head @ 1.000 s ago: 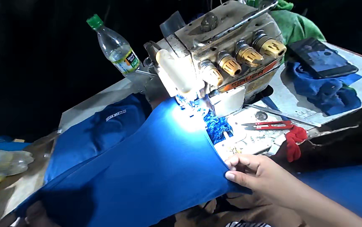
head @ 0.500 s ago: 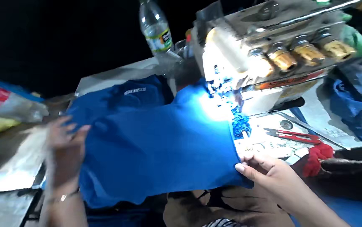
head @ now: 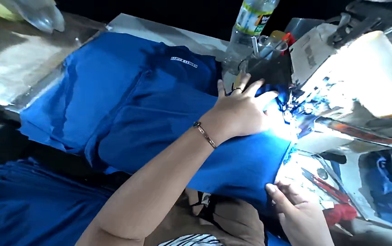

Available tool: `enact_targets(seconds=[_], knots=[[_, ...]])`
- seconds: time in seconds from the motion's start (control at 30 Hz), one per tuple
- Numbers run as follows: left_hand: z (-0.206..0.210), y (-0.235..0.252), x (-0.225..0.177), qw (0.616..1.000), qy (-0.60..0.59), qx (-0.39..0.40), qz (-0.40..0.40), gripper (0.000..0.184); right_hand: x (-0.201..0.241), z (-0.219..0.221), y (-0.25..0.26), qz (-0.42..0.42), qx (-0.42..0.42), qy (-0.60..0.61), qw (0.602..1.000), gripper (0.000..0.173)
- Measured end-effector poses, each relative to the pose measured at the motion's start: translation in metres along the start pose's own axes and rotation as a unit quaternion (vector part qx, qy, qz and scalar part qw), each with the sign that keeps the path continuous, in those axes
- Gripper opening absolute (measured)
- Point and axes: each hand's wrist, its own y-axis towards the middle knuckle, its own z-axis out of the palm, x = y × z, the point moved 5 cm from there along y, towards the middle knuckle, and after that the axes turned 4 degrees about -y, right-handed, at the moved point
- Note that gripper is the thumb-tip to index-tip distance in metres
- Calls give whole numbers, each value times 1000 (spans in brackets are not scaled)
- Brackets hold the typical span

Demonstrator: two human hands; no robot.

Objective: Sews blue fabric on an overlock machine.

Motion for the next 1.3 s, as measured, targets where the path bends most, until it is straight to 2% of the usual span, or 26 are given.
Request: enact_targets(seconds=[0.17, 0.23, 0.3, 0.33, 0.37, 0.43, 0.5, 0.53, 0.57, 0.6, 0.63, 0.67, 0.7, 0.73, 0.77, 0.83, 0.87, 0.93, 1.0, 1.1, 1.17, 1.23, 1.27, 1.3], knots=[[-10, 16, -8, 997, 36, 62, -22, 64, 9, 5, 1, 41, -42, -30, 998, 4], [-11, 30, -6, 994, 46, 98, -26, 69, 4, 5, 0, 27, -30, -43, 998, 5], [-13, 40, 1, 992, 59, 113, -17, 66, 2, -1, -6, 8, 3, -95, 995, 12], [-18, 38, 5, 994, 55, 96, -10, 62, 2, -6, -12, -3, 23, -129, 991, 17], [-25, 33, 11, 998, 53, 44, -5, 61, 3, -14, -20, -10, 37, -159, 987, 21], [-46, 16, 23, 994, 16, -108, 6, 67, 1, -41, -39, -14, 13, -195, 981, 24], [-64, -23, 17, 961, -114, -244, 62, 55, -8, -80, -61, 2, -57, -210, 976, 24], [-60, -51, 11, 932, -230, -259, 110, 44, -16, -100, -72, 19, -96, -210, 973, 23], [-47, -76, 0, 898, -344, -213, 174, 36, -23, -118, -84, 36, -134, -208, 968, 22], [-21, -100, -17, 873, -419, -114, 222, 28, -28, -132, -94, 58, -171, -214, 960, 21], [15, -120, -38, 865, -440, 15, 241, 21, -31, -142, -102, 73, -202, -229, 949, 19], [58, -133, -58, 869, -413, 148, 230, 24, -30, -146, -106, 70, -226, -253, 938, 17], [103, -140, -72, 883, -353, 246, 188, 30, -26, -147, -106, 51, -237, -279, 929, 17], [146, -141, -79, 898, -296, 302, 121, 39, -19, -145, -101, 13, -236, -310, 921, 18], [183, -135, -81, 909, -264, 320, 44, 52, -10, -140, -92, -36, -228, -345, 910, 20], [234, -113, -74, 927, -276, 248, -58, 74, 9, -127, -63, -133, -197, -395, 887, 25], [250, -105, -70, 922, -310, 214, -89, 78, 14, -119, -47, -161, -172, -418, 877, 27], [267, -96, -65, 901, -399, 139, -99, 62, 16, -107, -17, -169, -111, -470, 859, 30], [271, -93, -63, 890, -430, 113, -97, 36, 14, -102, 5, -164, -60, -514, 840, 27], [256, -100, -60, 889, -423, 152, -82, 21, 12, -102, 19, -181, 4, -564, 806, 20], [245, -114, -58, 854, -478, 192, -72, 20, 9, -107, 22, -190, 39, -586, 787, 22], [233, -128, -55, 823, -508, 239, -80, 18, -8, -118, 24, -242, 22, -575, 782, 30], [224, -132, -56, 825, -493, 263, -84, 17, -11, -125, 23, -265, -2, -560, 785, 33], [215, -139, -56, 832, -470, 284, -79, 17, -2, -130, 17, -254, -18, -547, 798, 34]])
